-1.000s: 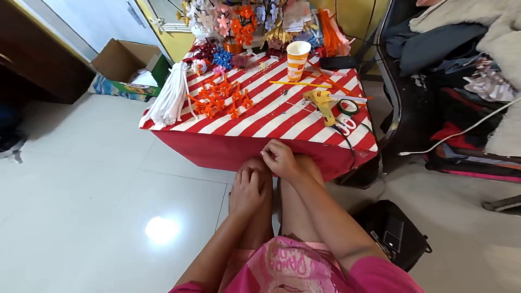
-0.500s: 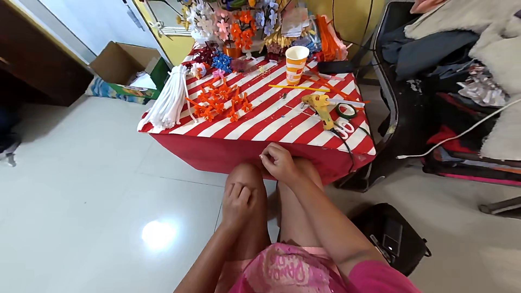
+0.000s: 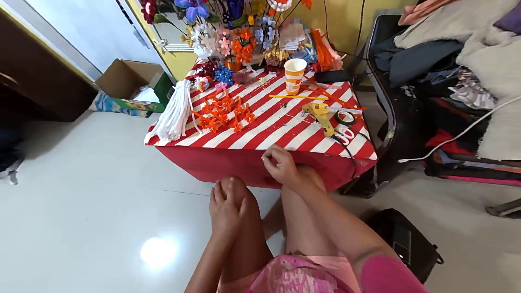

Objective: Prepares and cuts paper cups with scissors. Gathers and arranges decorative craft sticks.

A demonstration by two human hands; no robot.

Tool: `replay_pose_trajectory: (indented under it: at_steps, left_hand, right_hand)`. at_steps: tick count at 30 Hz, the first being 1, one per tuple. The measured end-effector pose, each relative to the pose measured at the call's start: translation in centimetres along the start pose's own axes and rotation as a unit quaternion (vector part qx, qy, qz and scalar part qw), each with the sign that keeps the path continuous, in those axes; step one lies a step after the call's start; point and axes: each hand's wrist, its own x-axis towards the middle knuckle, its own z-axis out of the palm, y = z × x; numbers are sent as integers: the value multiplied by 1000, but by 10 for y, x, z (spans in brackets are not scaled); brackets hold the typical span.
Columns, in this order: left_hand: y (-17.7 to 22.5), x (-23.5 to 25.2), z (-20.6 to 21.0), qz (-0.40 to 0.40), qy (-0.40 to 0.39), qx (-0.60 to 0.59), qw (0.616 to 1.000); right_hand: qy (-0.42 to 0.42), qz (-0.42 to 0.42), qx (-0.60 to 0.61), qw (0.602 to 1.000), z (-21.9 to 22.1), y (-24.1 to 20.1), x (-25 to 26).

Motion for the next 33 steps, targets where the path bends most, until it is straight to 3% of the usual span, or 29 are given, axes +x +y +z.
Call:
replay_pose_trajectory:
  at_steps: [3, 5, 8, 10, 12, 17, 21, 26, 29, 33]
  left_hand:
    - [7, 14, -9, -8, -55, 42, 998]
    - [16, 30, -18, -18, -156, 107, 982]
    - [25, 47, -20, -9, -230, 177, 957]
    - [19, 44, -13, 18, -178, 162, 971]
    - [7, 33, -3, 66, -74, 98, 990]
    - [-15, 16, 13, 129, 92, -61, 985]
    - [-23, 16, 16, 146, 128, -111, 975]
    - [-3, 36, -3, 219, 150, -240, 934]
    - [28, 60, -21, 273, 195, -221, 916]
    - [53, 101, -7, 321, 225, -292, 873]
  right_hand:
    - [-30, -13, -82, 996, -16, -23, 54]
    - [-36, 18, -134, 990, -29, -27, 102]
    - [-34, 150, -241, 958, -44, -3, 176]
    - [-43, 266, -297, 916, -54, 14, 211]
    - [-53, 338, -339, 876, -64, 27, 229]
    - [-132, 381, -374, 835, -80, 28, 233]
    - [-125, 280, -372, 876, -90, 12, 227]
    - [-151, -3, -260, 954, -107, -30, 169]
    - [-162, -135, -249, 945, -106, -59, 109]
    - [-183, -207, -249, 928, -92, -75, 34]
